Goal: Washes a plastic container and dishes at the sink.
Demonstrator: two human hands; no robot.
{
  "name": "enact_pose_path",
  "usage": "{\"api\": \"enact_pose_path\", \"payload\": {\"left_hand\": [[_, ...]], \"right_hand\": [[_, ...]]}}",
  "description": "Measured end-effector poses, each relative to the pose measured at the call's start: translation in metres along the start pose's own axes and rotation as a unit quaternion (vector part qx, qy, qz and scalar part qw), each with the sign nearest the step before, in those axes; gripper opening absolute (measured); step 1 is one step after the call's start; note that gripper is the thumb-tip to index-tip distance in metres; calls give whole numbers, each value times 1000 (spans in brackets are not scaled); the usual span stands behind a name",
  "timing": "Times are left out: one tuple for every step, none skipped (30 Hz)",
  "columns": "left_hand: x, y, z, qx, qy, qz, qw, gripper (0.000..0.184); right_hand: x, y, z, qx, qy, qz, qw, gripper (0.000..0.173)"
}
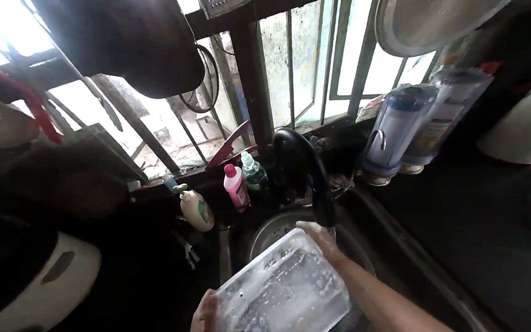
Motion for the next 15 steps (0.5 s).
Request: {"api": "enact_pose_path", "payload": {"left_hand": [[2, 2, 11, 32, 101, -43, 993, 44], [7, 3, 22, 44, 176, -89, 979, 49], [16, 3, 31, 35, 217, -124, 968, 55], [28, 3, 39, 30, 228, -133, 964, 57], [39, 2, 45, 43, 212, -114, 970, 54], [48, 1, 50, 75, 175, -75, 979, 48], [56, 1, 55, 115, 127, -23, 985, 45], [61, 2, 59, 146, 83, 21, 986, 44], [63, 2, 61, 165, 47, 51, 984, 44], [62, 2, 60, 174, 14, 78, 982, 44], [59, 4, 59, 170, -16, 106, 980, 44], [53, 6, 58, 145, -36, 138, 979, 46], [46, 8, 58, 108, -52, 156, 981, 47], [38, 8, 59, 76, -74, 157, 982, 49], [32, 9, 58, 57, -97, 152, 982, 51]], "right_hand": [[-1, 5, -7, 17, -17, 4, 1000, 35], [2, 4, -15, 25, -51, -20, 998, 39], [10, 0, -26, 11, -105, -67, 992, 43], [24, -5, -36, -37, -168, -114, 979, 43], [43, -13, -45, -129, -218, -138, 957, 38], [63, -26, -56, -236, -253, -144, 927, 34], [82, -43, -67, -344, -269, -128, 891, 27], [95, -60, -75, -399, -261, -119, 871, 20], [104, -77, -78, -419, -244, -116, 867, 17], [109, -92, -79, -436, -238, -101, 862, 17], [111, -100, -76, -448, -254, -82, 853, 17], [106, -102, -72, -442, -278, -69, 850, 21], [97, -96, -66, -419, -301, -65, 854, 27], [85, -82, -58, -381, -311, -80, 867, 32], [72, -65, -49, -335, -295, -111, 888, 34]]}}
Point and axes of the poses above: each hand's wrist, its own y-axis towards the middle knuckle, its own x-axis out of the palm, z = x × y, the point moved 5 cm from there along y, towards the middle knuckle, and after that the axes turned 3 degrees about y, right-handed, at the moved point
